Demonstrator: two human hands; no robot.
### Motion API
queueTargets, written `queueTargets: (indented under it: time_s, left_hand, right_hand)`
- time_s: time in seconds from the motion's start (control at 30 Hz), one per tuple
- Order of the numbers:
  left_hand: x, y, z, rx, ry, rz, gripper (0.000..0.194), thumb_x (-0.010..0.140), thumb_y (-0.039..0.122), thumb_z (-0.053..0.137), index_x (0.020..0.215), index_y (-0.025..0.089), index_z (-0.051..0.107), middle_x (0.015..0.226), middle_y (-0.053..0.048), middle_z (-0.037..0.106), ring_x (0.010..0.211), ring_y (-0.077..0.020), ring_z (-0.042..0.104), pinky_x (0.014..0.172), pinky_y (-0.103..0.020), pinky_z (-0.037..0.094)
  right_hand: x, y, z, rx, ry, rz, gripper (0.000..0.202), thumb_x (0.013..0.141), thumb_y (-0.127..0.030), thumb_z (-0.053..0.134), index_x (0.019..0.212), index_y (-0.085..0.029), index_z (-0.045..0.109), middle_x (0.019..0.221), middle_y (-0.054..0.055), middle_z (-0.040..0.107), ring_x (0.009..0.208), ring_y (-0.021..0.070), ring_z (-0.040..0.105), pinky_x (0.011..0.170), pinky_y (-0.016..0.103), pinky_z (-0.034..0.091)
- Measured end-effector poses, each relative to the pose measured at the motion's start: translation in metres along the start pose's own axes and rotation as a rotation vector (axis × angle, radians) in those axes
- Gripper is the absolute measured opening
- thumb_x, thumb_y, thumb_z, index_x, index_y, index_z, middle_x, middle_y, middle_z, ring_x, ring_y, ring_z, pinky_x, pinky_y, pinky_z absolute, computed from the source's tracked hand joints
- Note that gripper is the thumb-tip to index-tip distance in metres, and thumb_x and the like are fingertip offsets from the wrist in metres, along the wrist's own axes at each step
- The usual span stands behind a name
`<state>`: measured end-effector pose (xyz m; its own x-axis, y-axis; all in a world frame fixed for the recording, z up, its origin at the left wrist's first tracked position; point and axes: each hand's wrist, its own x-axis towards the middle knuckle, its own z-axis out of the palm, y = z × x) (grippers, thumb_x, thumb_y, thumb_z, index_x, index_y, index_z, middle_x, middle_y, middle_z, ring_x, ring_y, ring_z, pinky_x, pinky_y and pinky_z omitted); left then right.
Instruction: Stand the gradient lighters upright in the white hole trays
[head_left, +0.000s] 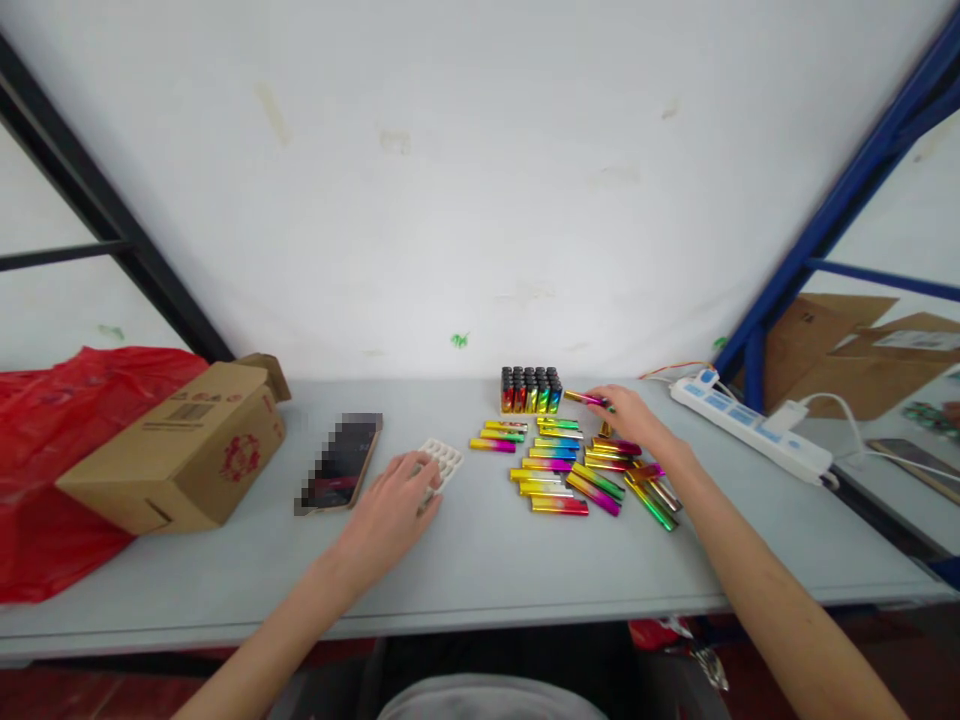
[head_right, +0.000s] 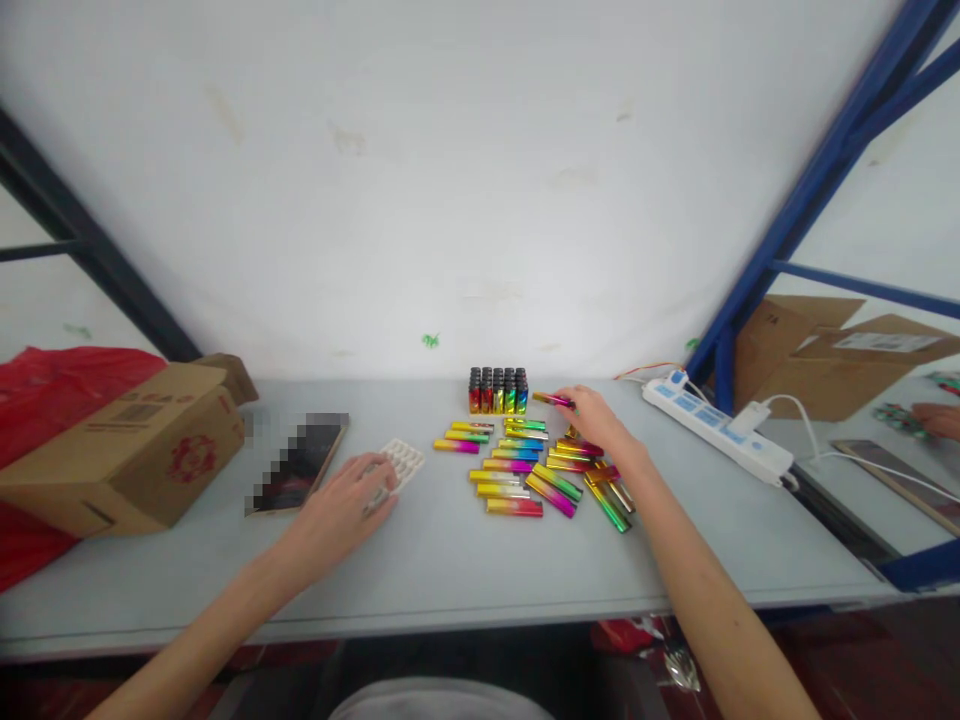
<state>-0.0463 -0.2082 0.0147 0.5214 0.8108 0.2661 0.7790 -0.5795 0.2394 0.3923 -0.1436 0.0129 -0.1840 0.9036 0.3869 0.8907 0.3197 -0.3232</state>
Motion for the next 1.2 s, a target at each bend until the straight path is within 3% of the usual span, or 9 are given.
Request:
queueTargets:
  time_s: [0.1, 0.23, 0.43, 0.57, 0.73, 0.87, 0.97, 1.1, 1.2]
  left_hand:
    - [-0.011, 0.007, 0.0, -0.153, -0.037, 0.077, 0.013, 0.092, 0.021, 0.058, 0.104, 0.024, 0.062, 0.133, -0.009, 0.061, 0.123, -0.0295, 0.063, 0.11, -0.046, 0.052]
    - [-0.003, 0.015, 0.002, -0.303, -0.059, 0.121, 0.033, 0.09, 0.026, 0.066, 0.122, 0.025, 0.06, 0.146, -0.01, 0.052, 0.124, -0.0275, 0.064, 0.111, -0.041, 0.052]
    - [0.006, 0.013, 0.009, -0.244, -0.008, 0.119, 0.059, 0.093, 0.045, 0.07, 0.145, 0.028, 0.048, 0.154, -0.012, 0.045, 0.136, -0.0297, 0.056, 0.117, -0.045, 0.047]
    - [0.003, -0.013, 0.006, 0.029, 0.203, -0.066, 0.054, 0.103, 0.054, 0.05, 0.145, 0.022, 0.051, 0.16, -0.018, 0.038, 0.153, -0.0374, 0.035, 0.123, -0.057, 0.035]
    - [-0.001, -0.035, 0.002, 0.23, 0.114, -0.181, 0.062, 0.103, 0.058, 0.048, 0.151, 0.019, 0.048, 0.168, -0.024, 0.029, 0.156, -0.0445, 0.028, 0.114, -0.069, 0.04]
    - [-0.009, -0.025, 0.004, 0.238, 0.107, -0.167, 0.061, 0.104, 0.058, 0.045, 0.153, 0.022, 0.047, 0.17, -0.022, 0.027, 0.156, -0.0437, 0.028, 0.114, -0.07, 0.04]
    - [-0.011, -0.017, 0.007, 0.182, 0.147, -0.111, 0.063, 0.103, 0.059, 0.048, 0.152, 0.021, 0.048, 0.169, -0.02, 0.03, 0.157, -0.0419, 0.027, 0.122, -0.068, 0.03]
    - [-0.004, -0.013, 0.011, -0.026, 0.034, 0.041, 0.073, 0.099, 0.064, 0.054, 0.157, 0.022, 0.04, 0.17, -0.018, 0.031, 0.157, -0.0354, 0.031, 0.126, -0.054, 0.031]
    - [0.007, -0.011, 0.011, -0.137, -0.103, 0.072, 0.083, 0.096, 0.067, 0.057, 0.16, 0.018, 0.035, 0.169, -0.02, 0.033, 0.156, -0.0345, 0.033, 0.126, -0.051, 0.033]
  right_hand:
    - [-0.006, -0.011, -0.004, 0.121, 0.12, 0.072, 0.034, 0.099, -0.036, 0.057, 0.121, -0.019, 0.076, 0.099, 0.01, 0.08, 0.083, 0.0253, 0.071, 0.081, 0.037, 0.055]
    - [-0.006, -0.031, -0.012, 0.378, 0.261, 0.171, 0.045, 0.094, -0.052, 0.064, 0.123, -0.02, 0.076, 0.086, 0.005, 0.076, 0.069, 0.0197, 0.063, 0.067, 0.032, 0.052]
    - [-0.001, -0.068, -0.013, 0.879, 0.433, 0.293, 0.041, 0.083, -0.058, 0.077, 0.098, -0.019, 0.079, 0.087, 0.004, 0.073, 0.069, 0.0142, 0.057, 0.068, 0.029, 0.051]
    - [0.001, -0.091, -0.008, 1.063, 0.375, 0.303, 0.043, 0.083, -0.062, 0.076, 0.09, -0.02, 0.078, 0.083, 0.004, 0.07, 0.071, 0.0149, 0.059, 0.069, 0.029, 0.053]
    - [0.008, -0.108, 0.002, 0.975, 0.3, 0.261, 0.044, 0.085, -0.063, 0.075, 0.092, -0.02, 0.078, 0.087, 0.004, 0.072, 0.075, 0.0166, 0.061, 0.071, 0.03, 0.053]
    - [0.008, -0.116, 0.008, 0.957, 0.298, 0.228, 0.043, 0.089, -0.063, 0.07, 0.093, -0.021, 0.076, 0.094, 0.005, 0.072, 0.086, 0.0194, 0.064, 0.082, 0.034, 0.056]
    - [0.001, -0.128, 0.004, 1.062, 0.22, 0.216, 0.04, 0.093, -0.062, 0.066, 0.099, -0.023, 0.072, 0.1, 0.005, 0.072, 0.09, 0.0203, 0.067, 0.086, 0.036, 0.058]
    - [-0.012, -0.15, -0.003, 1.232, 0.065, 0.187, 0.035, 0.096, -0.059, 0.063, 0.108, -0.026, 0.065, 0.092, 0.002, 0.068, 0.08, 0.0176, 0.066, 0.078, 0.034, 0.058]
    - [-0.019, -0.164, 0.0, 1.257, 0.014, 0.247, 0.039, 0.094, -0.063, 0.064, 0.108, -0.027, 0.061, 0.074, -0.004, 0.053, 0.061, 0.0134, 0.054, 0.059, 0.027, 0.053]
